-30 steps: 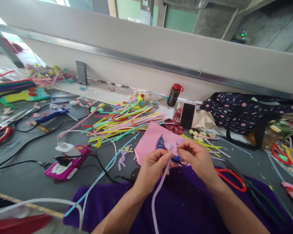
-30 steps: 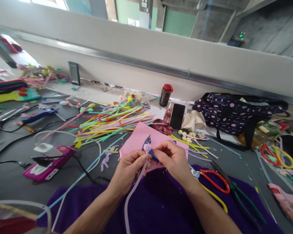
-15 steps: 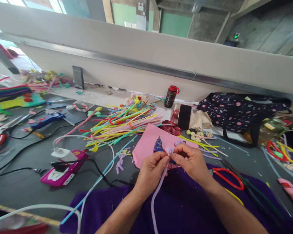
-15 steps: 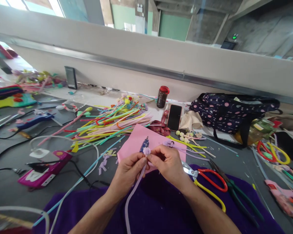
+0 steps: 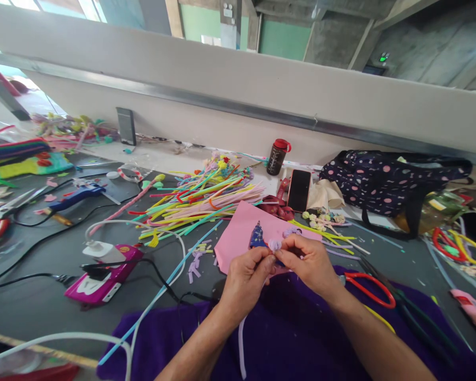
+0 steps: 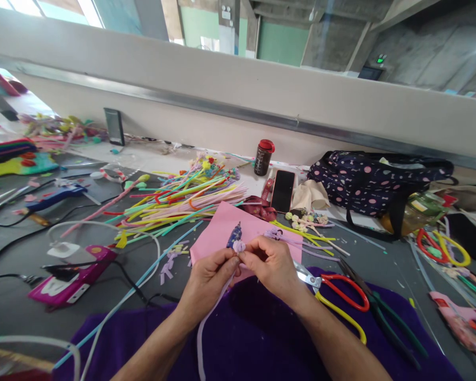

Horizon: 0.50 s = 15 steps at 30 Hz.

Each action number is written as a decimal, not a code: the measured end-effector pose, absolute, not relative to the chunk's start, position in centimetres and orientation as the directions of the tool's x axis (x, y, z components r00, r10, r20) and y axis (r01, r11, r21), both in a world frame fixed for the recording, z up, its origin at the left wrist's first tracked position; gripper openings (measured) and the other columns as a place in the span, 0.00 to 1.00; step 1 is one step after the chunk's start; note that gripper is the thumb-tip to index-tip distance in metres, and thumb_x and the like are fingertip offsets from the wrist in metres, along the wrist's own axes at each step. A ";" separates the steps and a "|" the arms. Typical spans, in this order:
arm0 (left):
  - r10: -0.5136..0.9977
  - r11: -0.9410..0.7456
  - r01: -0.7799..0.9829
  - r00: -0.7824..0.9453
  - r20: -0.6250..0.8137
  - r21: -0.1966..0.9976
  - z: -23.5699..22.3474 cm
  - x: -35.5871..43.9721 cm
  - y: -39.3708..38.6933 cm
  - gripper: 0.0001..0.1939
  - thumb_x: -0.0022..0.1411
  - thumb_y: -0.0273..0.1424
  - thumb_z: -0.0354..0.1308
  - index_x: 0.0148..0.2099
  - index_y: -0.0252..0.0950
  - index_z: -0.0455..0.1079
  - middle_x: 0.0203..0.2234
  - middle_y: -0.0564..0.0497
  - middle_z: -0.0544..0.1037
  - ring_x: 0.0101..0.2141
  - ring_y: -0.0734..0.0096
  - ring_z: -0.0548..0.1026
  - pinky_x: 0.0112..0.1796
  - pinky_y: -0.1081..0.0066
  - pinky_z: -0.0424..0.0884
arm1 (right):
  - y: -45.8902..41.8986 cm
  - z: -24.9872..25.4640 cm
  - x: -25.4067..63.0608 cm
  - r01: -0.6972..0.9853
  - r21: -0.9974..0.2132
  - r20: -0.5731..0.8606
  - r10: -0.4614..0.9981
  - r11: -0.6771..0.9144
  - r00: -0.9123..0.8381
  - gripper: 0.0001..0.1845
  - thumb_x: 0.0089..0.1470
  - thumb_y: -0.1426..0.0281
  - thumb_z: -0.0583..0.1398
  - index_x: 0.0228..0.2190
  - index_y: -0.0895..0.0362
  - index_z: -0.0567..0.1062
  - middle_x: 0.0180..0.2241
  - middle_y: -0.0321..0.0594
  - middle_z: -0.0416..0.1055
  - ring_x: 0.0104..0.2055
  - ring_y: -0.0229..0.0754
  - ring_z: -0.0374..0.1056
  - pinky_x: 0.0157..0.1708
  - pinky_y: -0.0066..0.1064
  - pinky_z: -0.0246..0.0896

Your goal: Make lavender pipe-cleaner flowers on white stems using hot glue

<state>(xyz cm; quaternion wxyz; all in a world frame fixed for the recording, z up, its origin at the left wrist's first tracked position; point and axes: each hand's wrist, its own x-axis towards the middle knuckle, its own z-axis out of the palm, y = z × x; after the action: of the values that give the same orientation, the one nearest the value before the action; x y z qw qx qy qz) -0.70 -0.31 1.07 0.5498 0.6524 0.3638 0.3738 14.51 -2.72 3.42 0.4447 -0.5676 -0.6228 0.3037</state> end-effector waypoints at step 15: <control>0.851 0.118 -0.093 0.522 -0.052 0.989 0.8 -0.4 -0.1 0.12 0.58 0.38 0.53 0.29 0.34 0.65 0.19 0.56 0.69 0.17 0.80 0.65 0.21 0.77 0.59 | -2.3 2.8 15.3 0.357 -0.929 0.085 0.996 0.093 -0.036 0.12 0.50 0.62 0.60 0.23 0.58 0.70 0.19 0.31 0.62 0.21 0.34 0.59 0.20 0.24 0.56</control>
<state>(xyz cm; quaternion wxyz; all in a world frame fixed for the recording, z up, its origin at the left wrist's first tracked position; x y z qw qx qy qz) -0.45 -0.08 0.78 0.6673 0.5618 0.3373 0.3539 15.29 -2.27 2.79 0.4176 -0.5546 -0.6099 0.3823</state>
